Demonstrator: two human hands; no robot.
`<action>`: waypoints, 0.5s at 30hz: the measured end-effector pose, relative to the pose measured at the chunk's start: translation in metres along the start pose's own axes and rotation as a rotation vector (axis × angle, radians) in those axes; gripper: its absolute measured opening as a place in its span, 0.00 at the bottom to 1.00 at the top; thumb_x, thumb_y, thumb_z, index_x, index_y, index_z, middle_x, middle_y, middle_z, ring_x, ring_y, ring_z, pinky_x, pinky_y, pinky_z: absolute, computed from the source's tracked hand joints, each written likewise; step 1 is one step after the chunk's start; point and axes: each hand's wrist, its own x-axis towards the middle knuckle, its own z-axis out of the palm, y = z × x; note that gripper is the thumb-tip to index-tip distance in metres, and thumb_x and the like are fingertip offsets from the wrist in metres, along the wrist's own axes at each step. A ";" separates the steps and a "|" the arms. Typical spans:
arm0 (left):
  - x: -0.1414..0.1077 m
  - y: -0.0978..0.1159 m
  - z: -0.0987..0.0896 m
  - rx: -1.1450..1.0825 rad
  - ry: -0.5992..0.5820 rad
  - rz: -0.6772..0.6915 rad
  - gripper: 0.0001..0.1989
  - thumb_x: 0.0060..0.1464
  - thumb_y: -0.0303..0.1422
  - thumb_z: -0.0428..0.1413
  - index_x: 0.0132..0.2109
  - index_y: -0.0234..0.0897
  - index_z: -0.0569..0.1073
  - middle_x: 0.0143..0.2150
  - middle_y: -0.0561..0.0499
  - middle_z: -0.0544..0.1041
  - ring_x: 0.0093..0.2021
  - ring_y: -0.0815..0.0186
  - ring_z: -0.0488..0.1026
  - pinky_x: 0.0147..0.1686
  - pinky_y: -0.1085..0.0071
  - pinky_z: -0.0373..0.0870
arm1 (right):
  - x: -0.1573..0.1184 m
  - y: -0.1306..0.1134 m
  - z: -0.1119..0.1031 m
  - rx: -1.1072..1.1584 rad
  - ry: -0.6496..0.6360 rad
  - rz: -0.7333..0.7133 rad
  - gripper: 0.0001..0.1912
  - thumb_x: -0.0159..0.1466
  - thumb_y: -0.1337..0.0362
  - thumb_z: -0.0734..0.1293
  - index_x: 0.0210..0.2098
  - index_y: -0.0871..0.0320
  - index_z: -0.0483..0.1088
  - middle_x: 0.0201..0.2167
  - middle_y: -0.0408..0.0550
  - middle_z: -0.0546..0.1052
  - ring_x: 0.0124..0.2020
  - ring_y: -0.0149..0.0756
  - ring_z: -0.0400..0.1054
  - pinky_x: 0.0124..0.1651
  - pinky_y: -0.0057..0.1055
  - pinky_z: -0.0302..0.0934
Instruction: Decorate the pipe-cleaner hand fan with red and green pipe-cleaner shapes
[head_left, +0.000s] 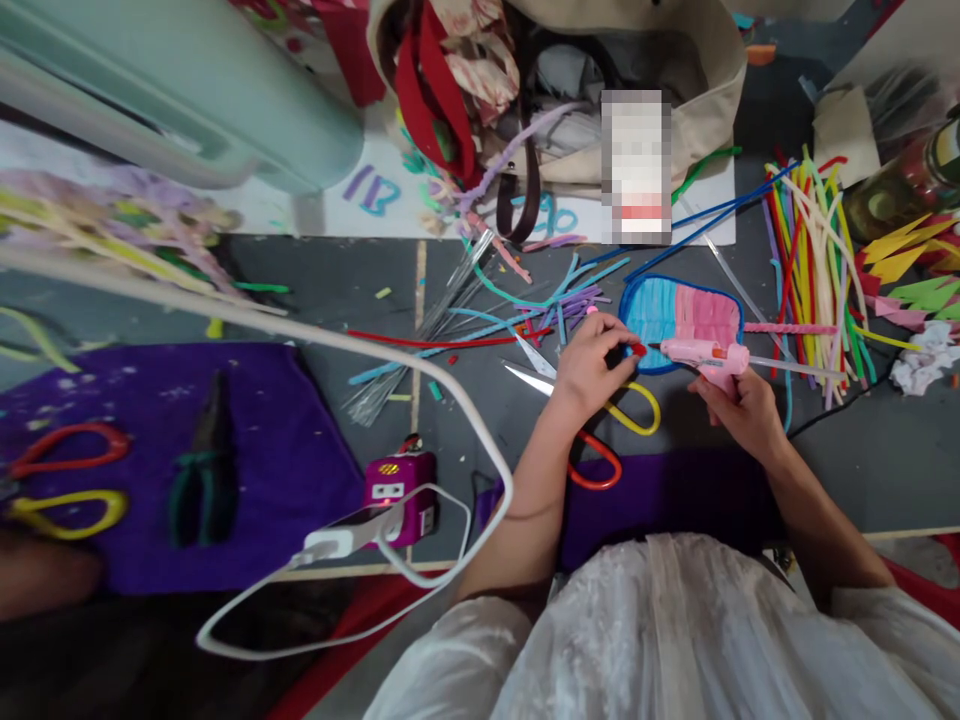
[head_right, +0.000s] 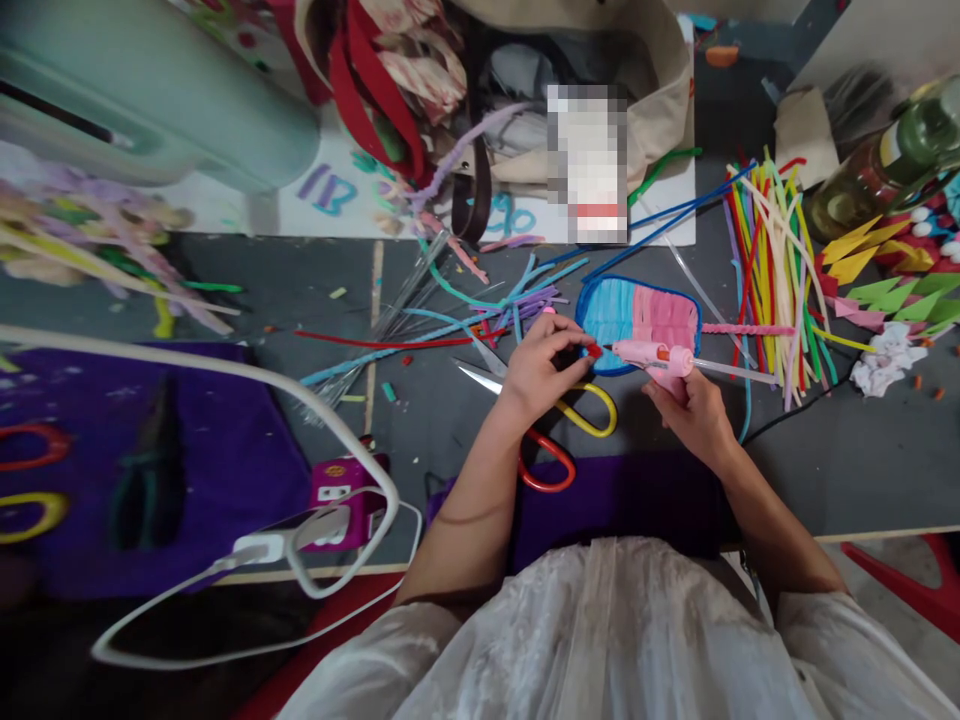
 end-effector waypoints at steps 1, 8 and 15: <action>0.000 0.001 0.000 0.004 -0.005 -0.002 0.08 0.53 0.30 0.59 0.42 0.38 0.77 0.43 0.48 0.72 0.44 0.62 0.70 0.46 0.64 0.68 | 0.000 0.001 0.000 0.004 0.001 -0.002 0.20 0.61 0.48 0.66 0.36 0.61 0.74 0.15 0.40 0.70 0.17 0.30 0.66 0.23 0.26 0.58; -0.001 0.006 0.000 0.013 -0.021 -0.020 0.09 0.52 0.28 0.58 0.41 0.37 0.77 0.44 0.47 0.70 0.44 0.63 0.70 0.45 0.65 0.68 | 0.000 0.002 0.000 0.004 0.002 0.003 0.20 0.61 0.48 0.67 0.36 0.61 0.74 0.15 0.40 0.70 0.16 0.30 0.65 0.22 0.26 0.57; 0.000 -0.001 0.000 -0.111 0.006 -0.031 0.07 0.52 0.29 0.60 0.40 0.38 0.78 0.42 0.48 0.72 0.40 0.64 0.69 0.42 0.65 0.68 | 0.000 0.003 -0.001 0.049 -0.035 -0.023 0.17 0.61 0.52 0.67 0.36 0.62 0.75 0.15 0.39 0.69 0.16 0.28 0.64 0.21 0.25 0.57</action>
